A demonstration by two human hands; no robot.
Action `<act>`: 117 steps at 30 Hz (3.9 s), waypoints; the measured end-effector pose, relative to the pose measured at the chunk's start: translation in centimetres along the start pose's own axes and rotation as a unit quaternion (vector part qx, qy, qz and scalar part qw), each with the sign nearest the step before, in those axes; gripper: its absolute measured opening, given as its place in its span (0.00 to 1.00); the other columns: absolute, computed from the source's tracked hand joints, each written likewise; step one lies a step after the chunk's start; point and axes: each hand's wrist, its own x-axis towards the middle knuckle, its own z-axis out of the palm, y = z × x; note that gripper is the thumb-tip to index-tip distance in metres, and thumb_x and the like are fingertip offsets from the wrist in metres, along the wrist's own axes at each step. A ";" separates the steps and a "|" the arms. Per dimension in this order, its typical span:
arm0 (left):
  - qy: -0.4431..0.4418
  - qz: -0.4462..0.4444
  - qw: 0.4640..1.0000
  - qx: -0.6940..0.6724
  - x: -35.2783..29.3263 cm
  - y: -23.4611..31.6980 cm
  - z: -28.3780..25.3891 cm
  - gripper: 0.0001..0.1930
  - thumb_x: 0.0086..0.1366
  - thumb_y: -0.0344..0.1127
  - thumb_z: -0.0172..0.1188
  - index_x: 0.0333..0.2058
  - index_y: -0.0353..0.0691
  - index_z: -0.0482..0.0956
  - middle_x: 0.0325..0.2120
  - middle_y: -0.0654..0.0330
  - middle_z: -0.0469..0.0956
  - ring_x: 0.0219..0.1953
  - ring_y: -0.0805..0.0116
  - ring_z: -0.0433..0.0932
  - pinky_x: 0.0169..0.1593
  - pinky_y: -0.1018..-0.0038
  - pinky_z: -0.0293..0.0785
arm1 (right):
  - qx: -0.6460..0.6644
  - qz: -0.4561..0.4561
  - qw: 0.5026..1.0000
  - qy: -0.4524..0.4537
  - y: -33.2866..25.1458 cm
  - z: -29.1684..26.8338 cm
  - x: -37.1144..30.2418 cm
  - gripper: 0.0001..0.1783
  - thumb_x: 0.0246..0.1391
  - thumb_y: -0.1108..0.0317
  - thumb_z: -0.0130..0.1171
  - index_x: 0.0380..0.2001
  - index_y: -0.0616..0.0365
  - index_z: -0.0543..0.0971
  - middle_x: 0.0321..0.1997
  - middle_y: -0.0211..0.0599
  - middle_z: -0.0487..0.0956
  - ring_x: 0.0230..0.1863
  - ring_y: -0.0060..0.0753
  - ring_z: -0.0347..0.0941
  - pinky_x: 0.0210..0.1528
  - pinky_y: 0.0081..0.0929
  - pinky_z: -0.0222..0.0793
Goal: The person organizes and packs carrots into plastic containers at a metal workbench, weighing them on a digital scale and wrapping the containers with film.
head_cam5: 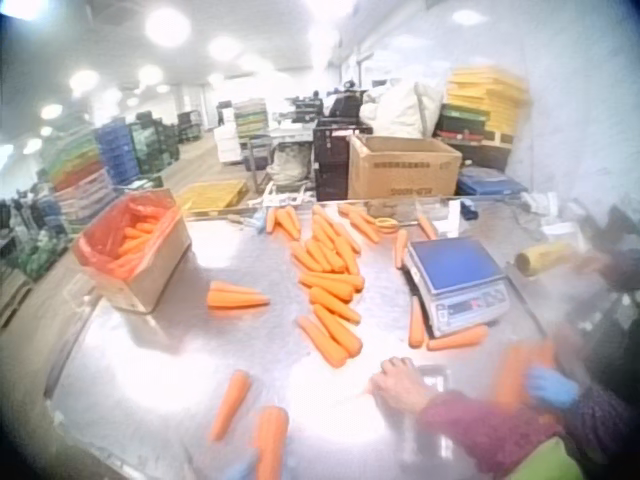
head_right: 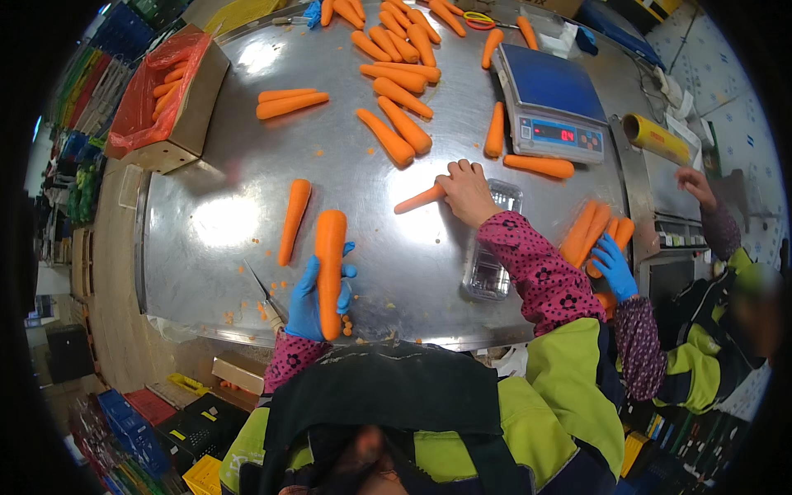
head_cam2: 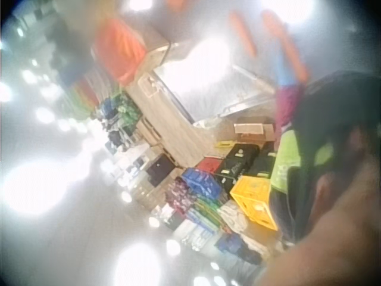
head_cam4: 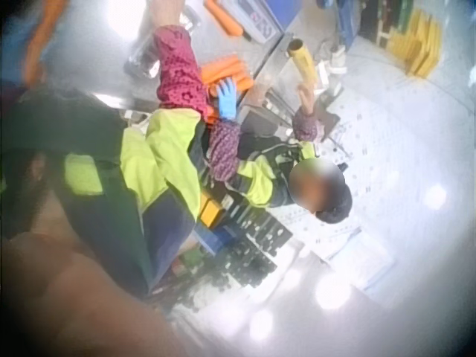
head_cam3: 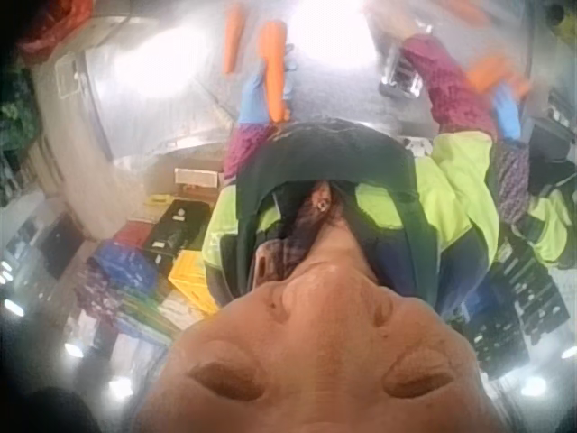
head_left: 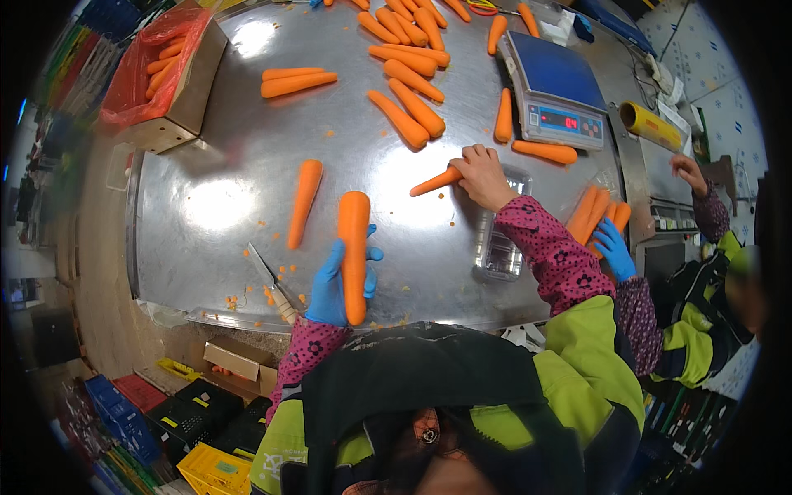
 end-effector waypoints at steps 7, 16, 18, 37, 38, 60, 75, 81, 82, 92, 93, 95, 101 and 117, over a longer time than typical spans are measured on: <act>0.230 0.077 0.914 0.325 2.7 -2.1 -2.6 0.34 0.66 0.33 0.61 0.68 0.38 0.59 0.50 0.53 0.75 0.37 0.66 0.79 0.39 0.74 0.78 | 0.188 -0.089 0.974 -0.087 -4.5 0.5 3.9 0.17 0.48 0.62 0.69 0.42 0.56 0.81 0.40 0.40 0.76 0.43 0.45 0.73 0.45 0.39 0.70; 0.226 0.183 0.756 0.586 2.5 -1.7 -7.1 0.40 0.64 0.25 0.60 0.72 0.41 0.52 0.62 0.51 0.67 0.56 0.58 0.73 0.59 0.66 0.71 | 0.154 0.212 0.956 0.132 -2.2 4.8 13.6 0.31 0.58 0.55 0.55 0.63 0.54 0.67 0.57 0.59 0.71 0.58 0.65 0.66 0.58 0.61 0.62; 0.219 0.197 0.834 0.466 2.8 -1.7 -8.8 0.38 0.65 0.25 0.59 0.72 0.43 0.54 0.57 0.52 0.71 0.48 0.63 0.79 0.50 0.71 0.78 | 0.166 0.242 0.948 0.123 -1.5 6.0 13.7 0.30 0.58 0.56 0.55 0.63 0.53 0.68 0.55 0.60 0.72 0.55 0.66 0.68 0.56 0.61 0.64; 0.283 0.267 0.624 0.677 10.2 8.4 -11.4 0.26 0.60 0.33 0.64 0.59 0.42 0.75 0.52 0.49 0.77 0.48 0.51 0.78 0.52 0.62 0.74 | 0.172 -0.031 0.982 0.068 -10.3 0.0 7.4 0.26 0.48 0.72 0.62 0.53 0.60 0.74 0.56 0.51 0.71 0.56 0.56 0.67 0.57 0.49 0.65; 0.265 0.235 0.623 0.697 11.7 9.9 -11.5 0.26 0.60 0.33 0.64 0.58 0.43 0.75 0.52 0.50 0.77 0.48 0.51 0.78 0.52 0.62 0.75 | 0.207 -0.072 0.975 0.019 -12.1 -1.3 7.7 0.27 0.46 0.71 0.63 0.53 0.59 0.74 0.57 0.51 0.70 0.58 0.56 0.67 0.58 0.50 0.64; 0.228 0.307 0.488 0.785 26.0 23.9 -12.1 0.22 0.50 0.31 0.72 0.45 0.41 0.78 0.42 0.53 0.81 0.49 0.52 0.78 0.57 0.56 0.71 | 0.136 -0.191 0.970 -0.070 -18.2 0.9 5.3 0.25 0.50 0.73 0.61 0.52 0.37 0.77 0.65 0.38 0.66 0.72 0.50 0.54 0.71 0.56 0.48; 0.324 0.200 0.660 0.648 10.8 15.3 -13.0 0.34 0.56 0.31 0.68 0.63 0.40 0.70 0.50 0.49 0.73 0.49 0.55 0.75 0.57 0.64 0.71 | 0.102 0.136 0.965 0.199 8.7 4.0 23.8 0.20 0.57 0.64 0.60 0.52 0.56 0.77 0.57 0.46 0.75 0.57 0.51 0.71 0.58 0.52 0.66; 0.260 0.326 0.549 0.724 5.8 10.7 -6.2 0.33 0.56 0.27 0.66 0.62 0.40 0.71 0.47 0.48 0.75 0.47 0.50 0.75 0.53 0.60 0.72 | -0.018 0.218 0.975 0.027 7.4 0.9 26.1 0.22 0.56 0.57 0.65 0.50 0.57 0.78 0.56 0.46 0.75 0.55 0.50 0.73 0.55 0.47 0.69; 0.227 0.326 0.554 0.732 5.1 9.0 -5.6 0.35 0.55 0.28 0.66 0.64 0.40 0.69 0.47 0.47 0.75 0.47 0.48 0.74 0.52 0.59 0.71 | -0.005 0.201 0.979 0.046 7.7 1.2 26.3 0.22 0.54 0.56 0.66 0.48 0.58 0.79 0.52 0.47 0.77 0.53 0.51 0.74 0.53 0.46 0.70; 0.221 0.206 0.640 0.707 4.8 0.2 -7.2 0.43 0.55 0.27 0.67 0.69 0.39 0.58 0.50 0.46 0.75 0.48 0.48 0.76 0.52 0.60 0.73 | 0.438 0.346 0.829 -0.035 10.6 0.3 17.4 0.25 0.47 0.49 0.71 0.37 0.60 0.83 0.22 0.36 0.80 0.20 0.26 0.75 0.23 0.25 0.69; 0.217 0.183 0.747 0.601 4.8 0.3 -7.7 0.42 0.56 0.26 0.66 0.69 0.37 0.59 0.51 0.47 0.75 0.48 0.51 0.77 0.51 0.62 0.74 | 0.542 0.381 0.747 -0.053 10.1 -0.3 15.6 0.24 0.48 0.48 0.71 0.37 0.59 0.83 0.21 0.34 0.80 0.18 0.22 0.73 0.21 0.22 0.67; 0.192 0.118 0.909 0.351 5.2 1.4 -8.0 0.39 0.58 0.24 0.64 0.68 0.32 0.60 0.53 0.48 0.75 0.48 0.57 0.78 0.50 0.66 0.76 | 0.649 0.339 0.680 -0.034 8.5 -1.0 11.5 0.20 0.57 0.50 0.63 0.38 0.58 0.82 0.24 0.31 0.80 0.20 0.21 0.73 0.20 0.16 0.65; 0.053 0.008 0.993 0.105 4.8 3.9 -3.3 0.28 0.59 0.27 0.61 0.59 0.31 0.68 0.48 0.49 0.77 0.43 0.61 0.80 0.52 0.65 0.78 | 0.855 0.277 0.439 0.018 -1.9 -5.3 -0.6 0.23 0.66 0.51 0.49 0.52 0.59 0.75 0.41 0.39 0.81 0.34 0.32 0.78 0.35 0.33 0.76; -0.106 0.308 0.748 0.579 3.8 1.1 6.8 0.28 0.51 0.25 0.71 0.53 0.47 0.79 0.48 0.61 0.75 0.56 0.64 0.71 0.62 0.64 0.68 | 0.948 0.236 0.213 0.034 -15.4 -7.8 -8.1 0.27 0.63 0.56 0.43 0.55 0.67 0.72 0.51 0.47 0.78 0.49 0.42 0.76 0.52 0.43 0.73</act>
